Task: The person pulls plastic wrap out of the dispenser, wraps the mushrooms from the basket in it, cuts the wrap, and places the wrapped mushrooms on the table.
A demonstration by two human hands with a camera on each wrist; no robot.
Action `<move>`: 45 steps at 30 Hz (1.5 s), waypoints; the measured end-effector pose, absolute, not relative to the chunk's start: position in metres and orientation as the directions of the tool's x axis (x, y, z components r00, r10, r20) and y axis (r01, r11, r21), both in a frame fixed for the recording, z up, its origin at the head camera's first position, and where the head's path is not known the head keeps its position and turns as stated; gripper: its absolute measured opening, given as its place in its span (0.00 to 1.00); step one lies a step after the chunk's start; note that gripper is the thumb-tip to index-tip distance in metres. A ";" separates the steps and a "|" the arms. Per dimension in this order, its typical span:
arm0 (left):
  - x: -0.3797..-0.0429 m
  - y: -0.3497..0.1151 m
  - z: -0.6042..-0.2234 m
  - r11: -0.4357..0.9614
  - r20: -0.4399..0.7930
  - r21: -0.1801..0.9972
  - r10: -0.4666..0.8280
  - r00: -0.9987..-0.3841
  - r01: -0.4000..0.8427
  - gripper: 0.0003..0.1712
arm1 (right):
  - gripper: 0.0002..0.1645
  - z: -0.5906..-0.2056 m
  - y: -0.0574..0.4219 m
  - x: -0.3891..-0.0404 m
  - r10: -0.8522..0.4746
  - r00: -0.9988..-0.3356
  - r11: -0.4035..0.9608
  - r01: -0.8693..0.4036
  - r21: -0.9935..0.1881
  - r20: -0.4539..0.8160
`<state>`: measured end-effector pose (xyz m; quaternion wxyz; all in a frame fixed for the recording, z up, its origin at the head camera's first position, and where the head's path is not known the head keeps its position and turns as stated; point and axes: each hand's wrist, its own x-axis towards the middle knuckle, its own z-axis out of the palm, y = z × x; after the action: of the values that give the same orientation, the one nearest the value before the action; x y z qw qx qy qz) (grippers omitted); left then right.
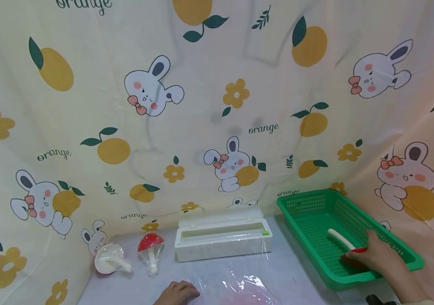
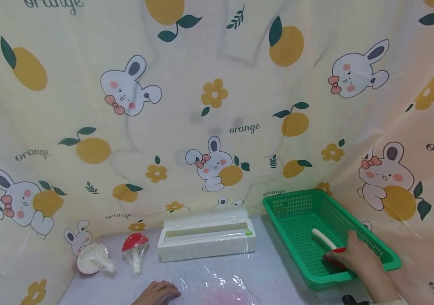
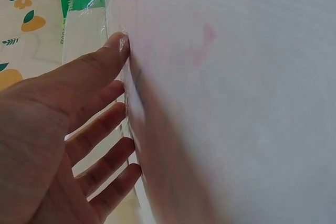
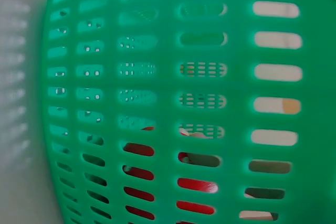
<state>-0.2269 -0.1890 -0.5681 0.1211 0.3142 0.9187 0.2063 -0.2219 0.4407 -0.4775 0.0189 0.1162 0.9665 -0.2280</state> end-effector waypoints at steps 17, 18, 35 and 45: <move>-0.224 -0.188 -0.568 0.739 -0.131 0.502 0.578 -0.805 0.449 0.21 | 0.77 -0.476 0.443 -0.233 0.184 -0.983 0.875 0.173 -0.452 -0.021; -0.224 -0.187 -0.567 0.740 -0.132 0.502 0.577 -0.806 0.447 0.21 | 0.76 -0.475 0.442 -0.232 0.178 -0.984 0.873 0.162 -0.459 -0.008; -0.223 -0.186 -0.566 0.750 -0.109 0.446 0.587 -0.802 0.488 0.23 | 0.60 -0.458 0.391 -0.227 0.171 -0.902 0.835 -0.081 -0.544 0.397; -0.221 -0.188 -0.565 0.734 -0.093 0.463 0.597 -0.797 0.497 0.24 | 0.58 -0.440 0.344 -0.219 0.083 -0.886 0.787 -0.223 -0.575 0.456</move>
<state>-0.2205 -0.1878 -0.5653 0.1185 0.2961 0.9237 0.2125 -0.2187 0.3440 -0.4400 -0.2356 -0.0383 0.9155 -0.3238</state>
